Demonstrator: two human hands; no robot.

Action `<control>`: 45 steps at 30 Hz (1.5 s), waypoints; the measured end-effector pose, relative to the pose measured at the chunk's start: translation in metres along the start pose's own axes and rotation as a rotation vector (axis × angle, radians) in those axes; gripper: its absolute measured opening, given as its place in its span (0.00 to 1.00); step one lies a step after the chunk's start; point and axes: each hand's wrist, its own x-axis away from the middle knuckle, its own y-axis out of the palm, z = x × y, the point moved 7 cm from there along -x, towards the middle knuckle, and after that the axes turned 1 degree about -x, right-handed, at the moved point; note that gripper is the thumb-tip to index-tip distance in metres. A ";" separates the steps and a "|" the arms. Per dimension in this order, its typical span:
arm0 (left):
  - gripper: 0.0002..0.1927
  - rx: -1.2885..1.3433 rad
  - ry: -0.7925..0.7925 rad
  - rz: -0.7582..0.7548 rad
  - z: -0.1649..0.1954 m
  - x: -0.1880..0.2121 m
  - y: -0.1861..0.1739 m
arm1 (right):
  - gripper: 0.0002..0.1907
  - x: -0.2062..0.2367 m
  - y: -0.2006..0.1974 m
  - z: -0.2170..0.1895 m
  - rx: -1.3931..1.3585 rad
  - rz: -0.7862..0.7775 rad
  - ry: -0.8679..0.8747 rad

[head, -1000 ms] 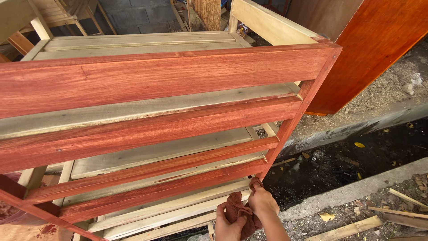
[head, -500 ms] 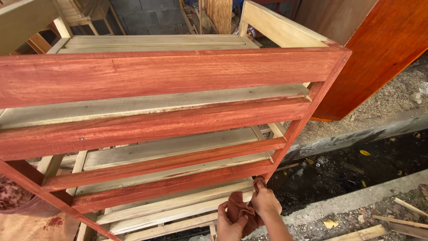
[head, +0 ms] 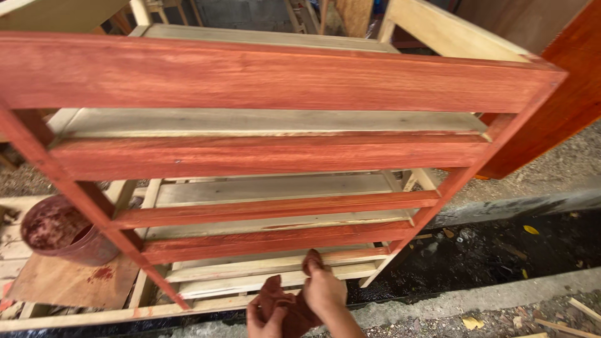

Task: The person applies a reddish wood stain to a slatted wooden rack using a cloth, wiping the stain across the frame rails and slats. They dip the cloth into a bucket of stain and work over different sides and edges of the rack, covering the bare wood.

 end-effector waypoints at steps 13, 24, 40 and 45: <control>0.34 -0.156 0.117 0.462 0.114 -0.048 -0.178 | 0.44 0.042 0.060 -0.245 0.300 -0.182 -0.448; 0.32 -0.078 -0.092 0.118 0.019 -0.027 -0.035 | 0.40 0.015 0.012 -0.085 0.347 -0.126 -0.309; 0.31 -0.200 -0.399 -0.390 -0.087 0.091 0.177 | 0.45 -0.014 -0.070 0.167 0.328 -0.122 0.277; 0.30 -0.163 -0.408 -0.397 -0.085 0.082 0.179 | 0.33 -0.019 -0.071 0.174 0.142 0.006 0.330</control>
